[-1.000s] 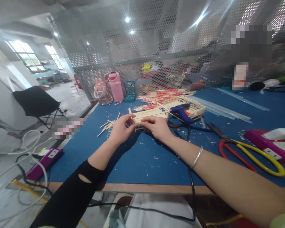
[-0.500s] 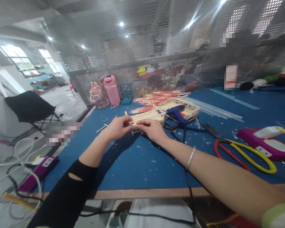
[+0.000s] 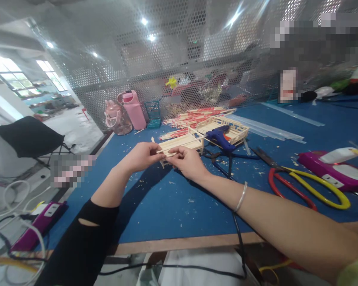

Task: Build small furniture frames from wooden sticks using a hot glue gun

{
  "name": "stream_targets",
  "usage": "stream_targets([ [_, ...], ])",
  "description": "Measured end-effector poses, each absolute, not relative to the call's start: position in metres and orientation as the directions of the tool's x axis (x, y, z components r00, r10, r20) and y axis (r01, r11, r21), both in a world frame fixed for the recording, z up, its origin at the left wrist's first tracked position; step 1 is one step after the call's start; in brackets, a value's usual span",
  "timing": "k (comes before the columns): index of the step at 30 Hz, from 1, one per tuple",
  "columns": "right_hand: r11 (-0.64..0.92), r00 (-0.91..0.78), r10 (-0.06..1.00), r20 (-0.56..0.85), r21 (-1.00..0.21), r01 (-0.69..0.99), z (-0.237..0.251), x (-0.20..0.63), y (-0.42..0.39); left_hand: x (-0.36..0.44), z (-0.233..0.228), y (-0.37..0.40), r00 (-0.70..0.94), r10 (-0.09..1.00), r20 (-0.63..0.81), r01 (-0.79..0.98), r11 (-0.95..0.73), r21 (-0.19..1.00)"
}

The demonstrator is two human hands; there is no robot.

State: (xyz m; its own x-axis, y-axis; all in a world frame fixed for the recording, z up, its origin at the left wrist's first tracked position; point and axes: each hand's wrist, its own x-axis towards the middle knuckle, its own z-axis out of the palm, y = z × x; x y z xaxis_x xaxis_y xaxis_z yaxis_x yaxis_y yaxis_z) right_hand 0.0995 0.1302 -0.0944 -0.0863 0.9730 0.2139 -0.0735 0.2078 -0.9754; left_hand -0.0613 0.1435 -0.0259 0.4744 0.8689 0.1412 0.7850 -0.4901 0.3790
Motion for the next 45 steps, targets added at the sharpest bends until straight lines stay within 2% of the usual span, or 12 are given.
stream_targets([
  [6,0.01,-0.082,0.996,0.021,-0.991,-0.136,-0.086,0.104,0.13,-0.059,-0.026,0.142,0.44,0.883,0.163,0.806,-0.469,0.36],
  [14,-0.058,-0.088,0.995,-0.046,-0.988,-0.143,-0.082,0.104,0.132,-0.058,-0.034,0.14,0.435,0.872,0.224,0.799,-0.489,0.351],
  [26,-0.057,-0.112,0.993,-0.041,-0.988,-0.145,-0.083,0.105,0.132,-0.057,-0.041,0.135,0.41,0.869,0.276,0.803,-0.488,0.342],
  [34,-0.049,-0.109,0.994,-0.032,-0.987,-0.156,-0.083,0.106,0.131,-0.061,-0.046,0.135,0.431,0.86,0.275,0.75,-0.51,0.421],
  [45,-0.02,-0.117,0.993,0.001,-0.984,-0.175,-0.087,0.106,0.132,-0.059,-0.048,0.135,0.399,0.861,0.315,0.781,-0.499,0.375],
])
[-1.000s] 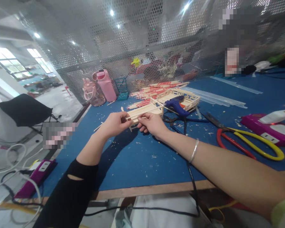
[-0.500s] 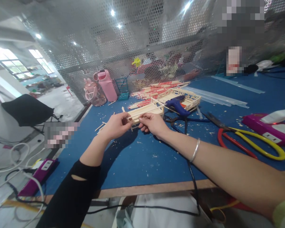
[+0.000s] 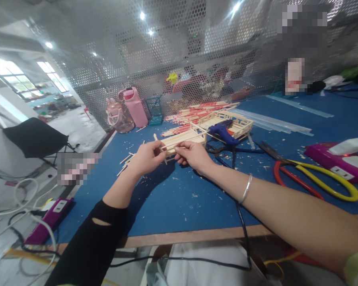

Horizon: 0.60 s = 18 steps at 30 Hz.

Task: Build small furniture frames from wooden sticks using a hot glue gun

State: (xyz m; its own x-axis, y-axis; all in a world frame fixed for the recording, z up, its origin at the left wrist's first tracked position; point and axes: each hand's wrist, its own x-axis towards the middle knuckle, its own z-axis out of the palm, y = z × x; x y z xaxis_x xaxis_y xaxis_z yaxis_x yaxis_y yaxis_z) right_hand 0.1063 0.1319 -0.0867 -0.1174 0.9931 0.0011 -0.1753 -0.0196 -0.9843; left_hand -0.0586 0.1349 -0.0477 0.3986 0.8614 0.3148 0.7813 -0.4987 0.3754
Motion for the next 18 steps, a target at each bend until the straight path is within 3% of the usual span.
stream_targets([
  [18,-0.027,-0.148,0.989,-0.006,-0.99,-0.137,-0.0856,0.1032,0.1294,-0.0585,-0.0474,0.1357,0.39,0.865,0.316,0.784,-0.492,0.379],
])
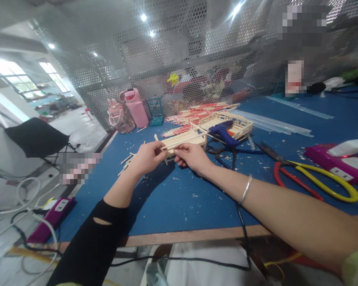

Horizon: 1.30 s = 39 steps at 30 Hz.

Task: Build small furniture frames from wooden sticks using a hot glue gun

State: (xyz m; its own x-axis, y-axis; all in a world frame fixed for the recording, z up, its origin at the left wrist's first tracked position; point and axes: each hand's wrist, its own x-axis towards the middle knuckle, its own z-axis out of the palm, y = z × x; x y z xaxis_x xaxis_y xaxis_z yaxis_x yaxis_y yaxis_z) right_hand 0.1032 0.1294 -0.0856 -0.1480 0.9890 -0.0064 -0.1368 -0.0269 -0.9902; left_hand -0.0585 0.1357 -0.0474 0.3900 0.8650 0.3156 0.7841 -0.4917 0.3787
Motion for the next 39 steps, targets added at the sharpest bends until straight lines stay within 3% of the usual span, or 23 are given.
stream_targets([
  [10,-0.005,-0.145,0.989,0.01,-0.995,-0.104,-0.085,0.104,0.131,-0.057,-0.046,0.132,0.382,0.868,0.318,0.814,-0.479,0.328],
  [14,0.012,-0.122,0.992,0.017,-0.999,-0.039,-0.085,0.104,0.13,-0.057,-0.042,0.124,0.268,0.829,0.49,0.846,-0.446,0.292],
  [17,0.046,-0.094,0.995,0.044,-0.999,0.018,-0.083,0.109,0.127,-0.055,-0.041,0.117,0.147,0.751,0.644,0.807,-0.468,0.361],
  [19,0.07,-0.104,0.993,0.062,-0.995,0.07,-0.078,0.114,0.121,-0.05,-0.041,0.108,0.114,0.744,0.658,0.781,-0.477,0.403],
  [23,0.194,-0.213,0.966,0.146,-0.955,0.225,-0.06,0.126,0.1,-0.027,-0.043,0.08,0.248,0.875,0.416,0.734,-0.45,0.509],
  [27,0.299,-0.283,0.936,0.209,-0.897,0.325,-0.048,0.136,0.069,-0.006,-0.054,0.046,0.248,0.95,0.191,0.542,-0.3,0.785],
  [29,0.321,-0.315,0.927,0.205,-0.867,0.382,-0.046,0.145,0.052,0.0,-0.062,0.031,0.221,0.967,0.13,0.457,-0.22,0.862],
  [31,0.352,-0.305,0.929,0.211,-0.761,0.545,-0.048,0.166,0.036,0.004,-0.072,0.02,0.178,0.981,0.081,0.385,-0.145,0.911],
  [33,0.297,-0.198,0.952,0.234,-0.535,0.791,-0.053,0.199,0.023,0.006,-0.081,0.012,0.133,0.99,0.043,0.306,-0.082,0.949],
  [36,-0.019,0.046,0.981,0.19,-0.146,0.989,-0.067,0.264,0.013,0.007,-0.091,0.004,0.126,0.991,0.041,0.222,-0.069,0.973],
  [37,-0.08,0.087,0.99,0.109,-0.069,0.994,-0.073,0.285,0.011,0.006,-0.093,0.003,0.138,0.989,0.059,0.218,-0.088,0.972],
  [39,-0.065,0.069,0.996,0.053,-0.072,0.995,-0.083,0.315,0.009,0.006,-0.095,0.0,0.172,0.981,0.091,0.221,-0.128,0.967],
])
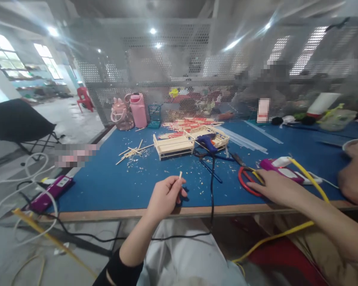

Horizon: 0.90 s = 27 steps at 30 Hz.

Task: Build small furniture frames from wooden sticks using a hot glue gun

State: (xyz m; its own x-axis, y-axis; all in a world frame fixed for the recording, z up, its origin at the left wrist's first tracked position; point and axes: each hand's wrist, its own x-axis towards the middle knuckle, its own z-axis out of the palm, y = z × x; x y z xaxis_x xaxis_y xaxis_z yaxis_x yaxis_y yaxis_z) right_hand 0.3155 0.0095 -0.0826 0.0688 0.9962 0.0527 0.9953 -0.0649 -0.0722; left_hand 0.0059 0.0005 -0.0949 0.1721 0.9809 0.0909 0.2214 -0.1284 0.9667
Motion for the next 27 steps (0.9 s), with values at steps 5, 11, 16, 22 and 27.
stream_targets([
  [5,0.064,-0.032,0.991,0.127,-0.261,0.963,-0.088,0.331,0.003,0.004,-0.097,0.001,0.216,0.972,0.09,0.166,-0.127,0.978],
  [11,-0.055,0.092,0.993,0.073,-0.406,0.912,-0.089,0.334,0.0,0.004,-0.094,-0.001,0.2,0.976,0.087,0.167,-0.121,0.979],
  [16,0.008,0.024,0.993,0.117,-0.268,0.963,-0.084,0.332,-0.004,0.005,-0.094,-0.001,0.203,0.973,0.106,0.247,-0.156,0.956],
  [22,0.154,-0.135,0.982,0.13,-0.143,0.978,-0.068,0.258,0.025,0.005,-0.094,-0.001,0.182,0.974,0.131,0.281,-0.179,0.943],
  [27,0.153,-0.151,0.986,-0.063,0.021,0.988,-0.062,0.22,0.032,0.004,-0.094,-0.001,0.173,0.975,0.14,0.29,-0.186,0.939],
])
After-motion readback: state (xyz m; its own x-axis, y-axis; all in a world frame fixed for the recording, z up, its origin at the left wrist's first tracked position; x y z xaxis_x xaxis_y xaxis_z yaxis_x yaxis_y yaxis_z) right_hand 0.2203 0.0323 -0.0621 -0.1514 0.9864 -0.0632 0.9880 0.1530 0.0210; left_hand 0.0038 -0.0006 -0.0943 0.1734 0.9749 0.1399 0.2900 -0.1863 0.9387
